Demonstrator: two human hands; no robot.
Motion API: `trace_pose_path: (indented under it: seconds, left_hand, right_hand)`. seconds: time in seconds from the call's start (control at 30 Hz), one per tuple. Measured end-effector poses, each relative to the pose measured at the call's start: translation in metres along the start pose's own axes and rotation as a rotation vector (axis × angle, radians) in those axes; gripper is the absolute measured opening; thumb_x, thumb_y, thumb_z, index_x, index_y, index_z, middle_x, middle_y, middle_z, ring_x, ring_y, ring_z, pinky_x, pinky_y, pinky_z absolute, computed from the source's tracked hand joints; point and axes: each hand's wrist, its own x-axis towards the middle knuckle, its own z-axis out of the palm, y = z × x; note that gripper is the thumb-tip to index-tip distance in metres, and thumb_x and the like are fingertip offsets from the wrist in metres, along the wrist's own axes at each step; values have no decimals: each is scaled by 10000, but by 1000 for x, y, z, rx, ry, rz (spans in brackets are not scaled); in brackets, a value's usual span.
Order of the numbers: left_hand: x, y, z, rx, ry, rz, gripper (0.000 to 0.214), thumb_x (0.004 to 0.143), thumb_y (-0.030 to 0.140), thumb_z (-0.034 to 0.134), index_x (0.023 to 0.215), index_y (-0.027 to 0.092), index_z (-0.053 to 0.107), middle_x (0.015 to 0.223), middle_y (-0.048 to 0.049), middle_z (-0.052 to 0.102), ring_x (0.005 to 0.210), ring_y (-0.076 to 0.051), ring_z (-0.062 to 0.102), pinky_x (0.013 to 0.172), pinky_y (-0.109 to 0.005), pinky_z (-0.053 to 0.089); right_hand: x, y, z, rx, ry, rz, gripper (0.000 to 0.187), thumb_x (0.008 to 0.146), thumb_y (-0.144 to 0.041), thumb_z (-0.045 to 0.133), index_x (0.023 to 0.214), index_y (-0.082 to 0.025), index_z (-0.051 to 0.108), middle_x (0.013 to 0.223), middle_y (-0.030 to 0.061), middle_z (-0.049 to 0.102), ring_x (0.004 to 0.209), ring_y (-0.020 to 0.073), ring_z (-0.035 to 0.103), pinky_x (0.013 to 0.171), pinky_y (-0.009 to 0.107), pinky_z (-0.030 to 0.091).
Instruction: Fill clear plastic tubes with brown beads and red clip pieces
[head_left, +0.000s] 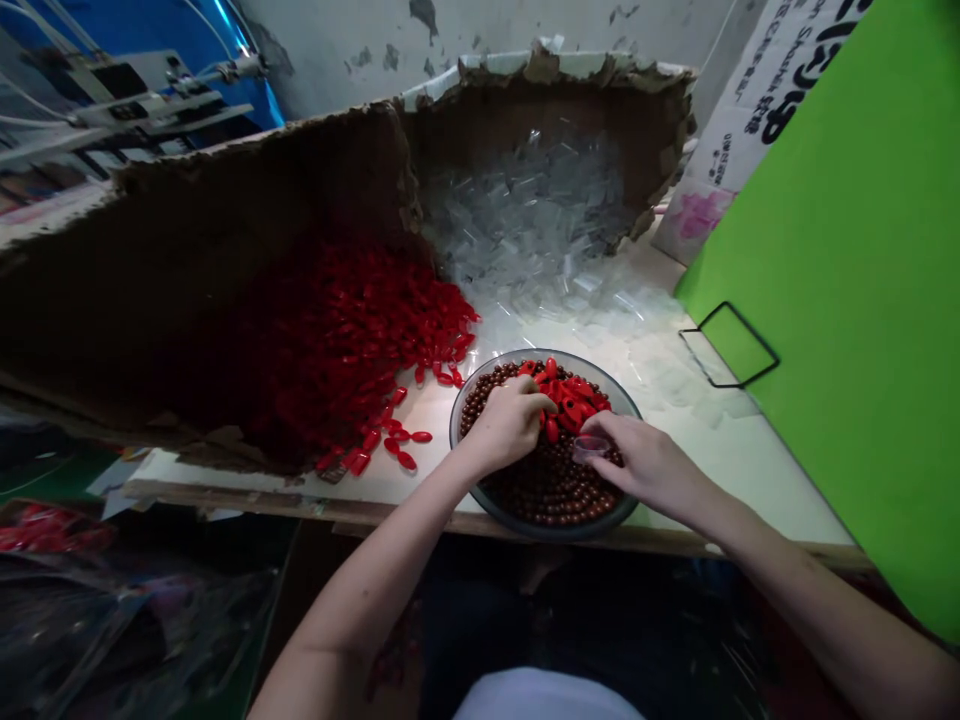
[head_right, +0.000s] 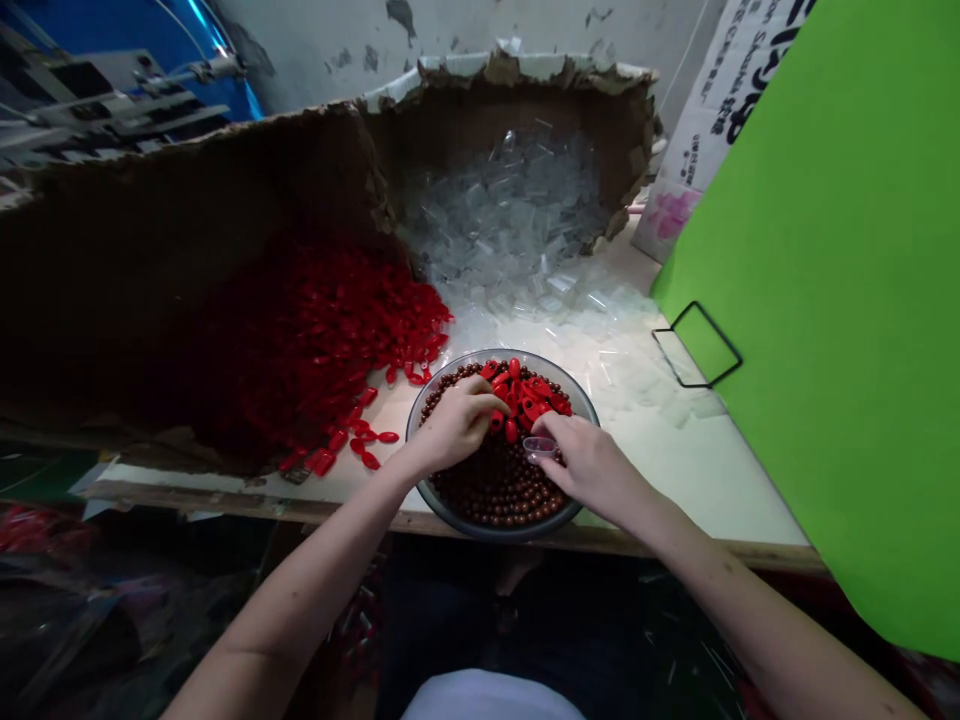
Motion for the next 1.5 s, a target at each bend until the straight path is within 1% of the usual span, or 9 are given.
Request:
trace_pose_path:
  seconds: [0.1, 0.2, 0.37, 0.53, 0.7, 1.0, 1.13, 1.3, 1.5]
  left_hand:
    - [-28, 1, 0, -140, 258, -183, 287, 866, 125, 427, 947, 216, 687, 944, -59, 561, 903, -177, 538, 829, -318, 441]
    - [-50, 6, 9, -229, 399, -283, 300, 871, 114, 424, 1032, 212, 658, 996, -66, 543, 942, -171, 537, 869, -317, 448]
    - [-58, 8, 23, -193, 398, -297, 429, 817, 30, 408, 1153, 218, 599, 1095, -78, 530, 1023, -191, 520, 939, -361, 420]
    - [-57, 8, 23, -117, 346, -307, 486, 781, 11, 406, 1185, 218, 579, 1112, -84, 536, 1019, -213, 520, 925, -387, 421]
    - [-58, 9, 22, -90, 288, -347, 522, 753, 3, 400, 1202, 211, 567, 1128, -97, 542, 1029, -232, 522, 934, -407, 420]
    - [-59, 5, 23, -195, 386, -328, 551, 744, -24, 365, 1197, 216, 565, 1122, -81, 560, 1072, -212, 524, 963, -377, 418]
    - [-59, 3, 24, -226, 432, -335, 548, 735, -30, 377, 1180, 215, 581, 1113, -73, 566, 1078, -199, 533, 967, -368, 421]
    - [-60, 9, 13, -360, 466, -275, 467, 757, 4, 420, 1128, 211, 614, 1085, -62, 591, 1042, -177, 560, 953, -352, 443]
    - [-54, 34, 3, -905, 252, -215, 487, 788, 149, 592, 1262, 234, 522, 1089, -67, 645, 990, -182, 619, 896, -320, 492]
  right_hand:
    - [9, -8, 7, -67, -72, -78, 115, 838, -178, 543, 949, -207, 541, 854, 20, 610, 734, 152, 577, 674, 265, 448]
    - [21, -9, 12, -269, -152, -202, 178, 856, -138, 503, 997, -218, 574, 897, 42, 602, 797, 171, 575, 669, 261, 418]
    - [37, -3, 16, -639, -239, -275, 146, 830, -81, 521, 886, -176, 617, 818, 74, 618, 772, 211, 573, 652, 302, 389]
    - [40, -13, 33, -690, -271, -351, 143, 819, -47, 506, 858, -145, 603, 817, 105, 632, 776, 231, 576, 630, 312, 410]
    - [47, -22, 47, -391, -298, -355, 162, 798, -39, 504, 859, -152, 604, 864, 89, 650, 814, 211, 601, 710, 306, 447]
    - [38, -10, 39, 618, -183, 44, 196, 753, -302, 671, 911, -200, 617, 900, 12, 684, 841, 179, 649, 802, 313, 499]
    - [32, -12, 31, 700, -106, 55, 236, 723, -323, 716, 897, -186, 634, 925, 34, 694, 879, 190, 649, 873, 355, 487]
    - [31, -12, 19, 840, -44, 92, 282, 711, -328, 739, 919, -189, 610, 912, 38, 705, 834, 192, 678, 825, 370, 532]
    - [36, -27, -3, 876, 85, 40, 402, 688, -339, 763, 1029, -192, 608, 964, 57, 711, 851, 203, 690, 803, 376, 567]
